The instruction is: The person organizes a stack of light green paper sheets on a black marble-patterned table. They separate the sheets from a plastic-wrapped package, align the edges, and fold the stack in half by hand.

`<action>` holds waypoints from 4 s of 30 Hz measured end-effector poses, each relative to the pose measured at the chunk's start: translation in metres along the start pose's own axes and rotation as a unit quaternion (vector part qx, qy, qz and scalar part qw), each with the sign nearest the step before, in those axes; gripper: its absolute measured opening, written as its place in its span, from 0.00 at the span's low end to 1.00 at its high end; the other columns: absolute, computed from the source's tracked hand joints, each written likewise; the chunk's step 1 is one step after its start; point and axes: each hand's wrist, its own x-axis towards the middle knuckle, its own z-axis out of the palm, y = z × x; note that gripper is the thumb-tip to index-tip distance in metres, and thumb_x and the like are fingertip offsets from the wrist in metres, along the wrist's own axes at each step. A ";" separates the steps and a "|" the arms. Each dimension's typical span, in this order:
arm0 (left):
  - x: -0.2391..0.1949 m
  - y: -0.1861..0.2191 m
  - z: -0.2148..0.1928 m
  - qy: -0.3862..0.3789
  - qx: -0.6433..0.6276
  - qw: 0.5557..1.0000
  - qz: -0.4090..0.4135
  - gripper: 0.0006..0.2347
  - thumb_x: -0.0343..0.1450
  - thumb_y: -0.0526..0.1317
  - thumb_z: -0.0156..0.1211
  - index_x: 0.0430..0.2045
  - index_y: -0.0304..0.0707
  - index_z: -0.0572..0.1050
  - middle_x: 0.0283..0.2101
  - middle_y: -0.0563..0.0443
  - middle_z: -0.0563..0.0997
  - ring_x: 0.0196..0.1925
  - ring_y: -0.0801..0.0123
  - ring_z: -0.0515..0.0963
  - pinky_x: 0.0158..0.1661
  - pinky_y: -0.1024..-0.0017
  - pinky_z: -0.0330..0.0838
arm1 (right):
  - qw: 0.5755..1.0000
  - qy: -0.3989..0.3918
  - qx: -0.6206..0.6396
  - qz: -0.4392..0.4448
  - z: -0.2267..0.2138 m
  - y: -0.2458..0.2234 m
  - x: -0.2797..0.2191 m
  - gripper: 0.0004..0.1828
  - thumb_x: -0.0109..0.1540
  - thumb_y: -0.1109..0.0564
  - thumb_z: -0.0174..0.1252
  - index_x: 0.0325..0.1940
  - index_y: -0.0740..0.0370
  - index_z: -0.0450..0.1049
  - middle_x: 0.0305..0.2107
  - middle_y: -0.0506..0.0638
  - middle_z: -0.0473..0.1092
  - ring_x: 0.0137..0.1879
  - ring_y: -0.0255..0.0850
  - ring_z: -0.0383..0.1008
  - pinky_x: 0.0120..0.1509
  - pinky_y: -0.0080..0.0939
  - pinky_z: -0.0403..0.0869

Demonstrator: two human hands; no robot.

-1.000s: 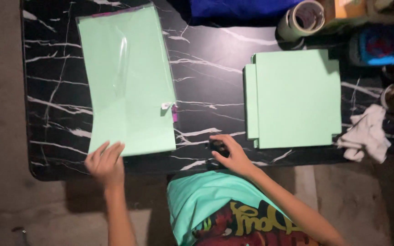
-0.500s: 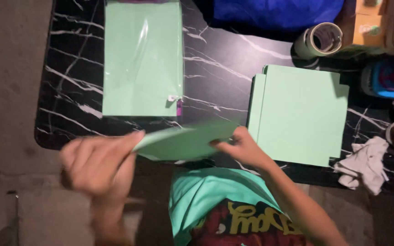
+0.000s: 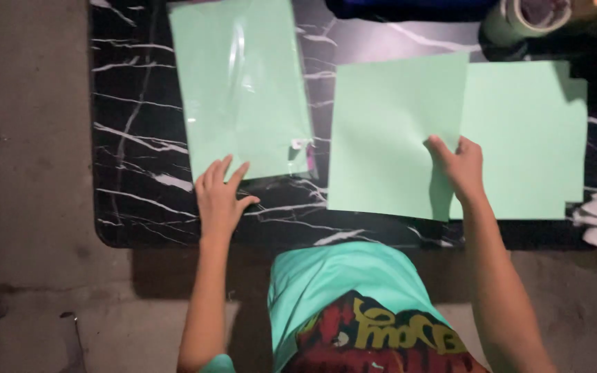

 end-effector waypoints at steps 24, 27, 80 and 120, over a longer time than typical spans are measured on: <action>-0.065 0.125 -0.231 -0.010 -0.086 0.986 0.142 0.07 0.66 0.45 0.70 0.35 0.56 0.81 0.29 0.65 0.79 0.36 0.76 0.80 0.53 0.60 0.70 | 0.991 -0.076 0.069 -0.079 0.016 0.024 -0.020 0.23 0.63 0.60 0.63 0.62 0.66 0.69 0.45 0.55 0.76 0.47 0.37 0.76 0.48 0.39 0.75; -0.016 0.127 -0.213 0.106 -0.311 0.922 0.206 0.05 0.67 0.41 0.71 0.30 0.55 0.79 0.31 0.62 0.80 0.37 0.67 0.79 0.46 0.71 0.74 | 0.981 -0.064 0.128 -0.131 0.018 0.013 -0.032 0.33 0.62 0.62 0.59 0.70 0.57 0.57 0.50 0.54 0.72 0.50 0.35 0.75 0.46 0.37 0.76; 0.038 -0.089 0.085 0.139 -0.004 0.989 0.052 0.12 0.70 0.38 0.72 0.46 0.55 0.84 0.55 0.54 0.84 0.63 0.49 0.78 0.61 0.54 0.71 | 0.992 -0.062 0.105 0.014 0.014 0.006 -0.030 0.22 0.63 0.58 0.62 0.61 0.66 0.72 0.45 0.53 0.77 0.47 0.39 0.77 0.53 0.42 0.76; 0.200 0.131 0.092 0.011 -0.231 0.963 0.141 0.07 0.69 0.39 0.67 0.39 0.45 0.79 0.35 0.51 0.85 0.37 0.57 0.84 0.42 0.60 0.73 | 0.945 -0.138 0.265 0.133 0.011 0.016 -0.019 0.41 0.68 0.29 0.35 0.79 0.51 0.58 0.61 0.51 0.65 0.61 0.43 0.67 0.57 0.51 0.71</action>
